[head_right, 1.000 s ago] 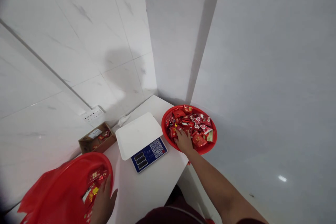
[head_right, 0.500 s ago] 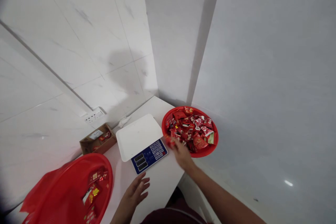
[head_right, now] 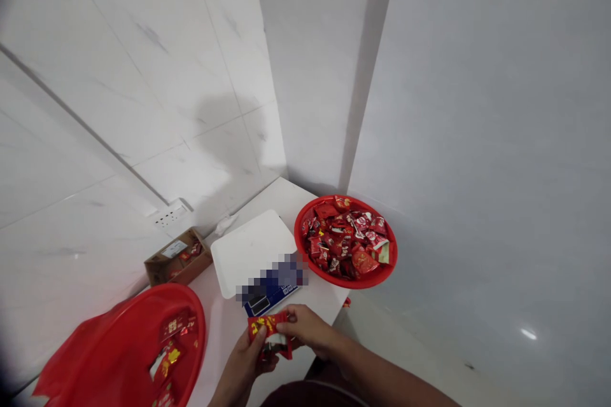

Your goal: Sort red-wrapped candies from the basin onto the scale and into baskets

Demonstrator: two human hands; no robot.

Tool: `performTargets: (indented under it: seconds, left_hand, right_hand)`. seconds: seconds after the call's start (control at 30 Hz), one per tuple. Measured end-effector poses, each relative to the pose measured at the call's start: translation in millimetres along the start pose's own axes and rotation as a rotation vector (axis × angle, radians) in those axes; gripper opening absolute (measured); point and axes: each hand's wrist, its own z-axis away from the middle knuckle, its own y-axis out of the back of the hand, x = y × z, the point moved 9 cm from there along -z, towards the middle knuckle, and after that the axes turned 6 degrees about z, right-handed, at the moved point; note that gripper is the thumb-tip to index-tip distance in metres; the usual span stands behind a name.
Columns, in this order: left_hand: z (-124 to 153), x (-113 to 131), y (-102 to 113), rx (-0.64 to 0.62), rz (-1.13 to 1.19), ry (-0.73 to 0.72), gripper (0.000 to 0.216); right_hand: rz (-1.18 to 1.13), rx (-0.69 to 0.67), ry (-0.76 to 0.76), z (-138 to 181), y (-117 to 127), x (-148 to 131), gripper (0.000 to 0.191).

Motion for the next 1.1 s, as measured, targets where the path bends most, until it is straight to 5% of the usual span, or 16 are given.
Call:
performTargets:
  seconds: [0.17, 0.27, 0.37, 0.43, 0.57, 0.67, 0.73, 1.1]
  left_hand:
    - [-4, 8, 31, 0.162, -0.088, -0.134, 0.055]
    - [-1, 17, 55, 0.277, -0.003, -0.189, 0.052]
    - [0, 20, 64, 0.252, 0.022, -0.166, 0.049]
    - [1, 17, 65, 0.215, 0.020, -0.129, 0.049]
    - [4, 2, 72, 0.216, 0.020, -0.066, 0.047]
    - [4, -15, 80, 0.248, 0.027, -0.033, 0.047]
    - [3, -24, 85, 0.271, 0.031, -0.017, 0.047]
    - [-4, -12, 60, 0.184, -0.020, -0.016, 0.046]
  right_hand:
    - [-0.135, 0.080, -0.027, -27, 8, -4, 0.033]
    - [-0.256, 0.153, 0.063, -50, 15, -37, 0.039]
    - [-0.329, 0.164, 0.211, -68, 29, -79, 0.051]
    - [-0.171, 0.293, 0.275, -71, 60, -96, 0.057]
    - [0.524, 0.792, 0.258, -44, 157, -93, 0.061]
    - [0.871, 0.979, -0.101, -21, 221, -49, 0.068]
    - [0.981, 0.984, -0.259, -12, 243, -23, 0.069]
    - [0.840, 0.930, -0.041, -27, 228, -34, 0.035]
